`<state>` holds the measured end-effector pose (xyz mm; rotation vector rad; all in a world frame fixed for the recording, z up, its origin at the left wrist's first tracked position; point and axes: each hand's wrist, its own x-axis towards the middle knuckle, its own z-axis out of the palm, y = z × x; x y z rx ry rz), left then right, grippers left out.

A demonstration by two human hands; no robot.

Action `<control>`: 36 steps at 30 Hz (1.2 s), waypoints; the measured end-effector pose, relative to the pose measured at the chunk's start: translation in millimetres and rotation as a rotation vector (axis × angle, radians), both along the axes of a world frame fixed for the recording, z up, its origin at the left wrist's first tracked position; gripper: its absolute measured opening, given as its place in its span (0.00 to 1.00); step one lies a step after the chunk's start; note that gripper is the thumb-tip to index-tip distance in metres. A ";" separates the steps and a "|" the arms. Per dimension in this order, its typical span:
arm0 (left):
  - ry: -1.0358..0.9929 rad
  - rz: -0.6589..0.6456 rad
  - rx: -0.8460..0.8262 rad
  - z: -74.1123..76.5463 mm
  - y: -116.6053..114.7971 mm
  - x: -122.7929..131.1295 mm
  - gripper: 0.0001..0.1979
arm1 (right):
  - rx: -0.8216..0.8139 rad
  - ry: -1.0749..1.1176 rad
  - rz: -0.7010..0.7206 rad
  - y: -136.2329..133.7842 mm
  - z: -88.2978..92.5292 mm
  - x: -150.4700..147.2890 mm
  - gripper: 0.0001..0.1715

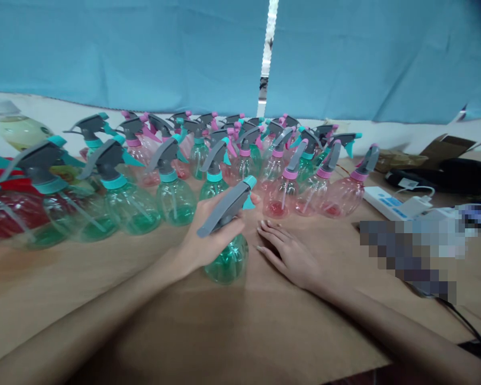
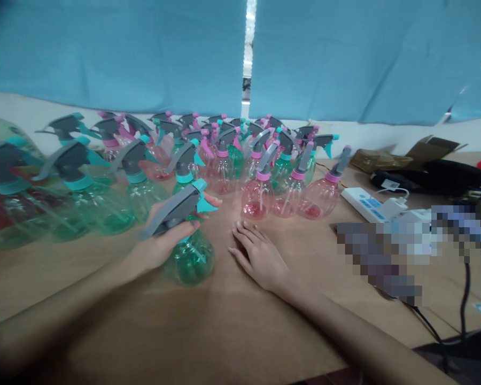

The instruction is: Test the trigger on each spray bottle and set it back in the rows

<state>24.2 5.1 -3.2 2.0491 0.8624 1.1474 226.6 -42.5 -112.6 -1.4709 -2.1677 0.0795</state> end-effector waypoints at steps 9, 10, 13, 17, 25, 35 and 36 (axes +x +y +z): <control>0.019 -0.098 -0.020 0.2 0.6 -0.4 0.01 | -0.045 -0.037 0.087 6.5 7.6 2.5 0.30; 0.029 -0.096 -0.016 0.5 0.3 -0.5 0.01 | -0.050 -0.037 0.098 7.5 8.1 2.6 0.31; 0.051 -0.100 -0.009 1.3 -0.3 -0.5 0.04 | -0.060 -0.040 0.121 10.1 8.6 3.0 0.32; 0.065 -0.107 -0.023 1.4 -0.8 -1.0 0.12 | -0.069 -0.014 0.119 11.9 8.1 4.0 0.32; 0.058 -0.119 -0.044 -0.4 -1.0 -2.2 0.10 | -0.113 -0.002 0.131 10.0 8.3 9.3 0.32; 0.085 -0.088 -0.051 4.5 -3.5 -1.0 0.10 | -0.108 -0.019 0.121 6.8 7.7 10.4 0.32; 0.093 -0.083 -0.048 4.9 -3.7 -0.7 0.10 | -0.110 -0.022 0.119 6.6 7.8 10.3 0.32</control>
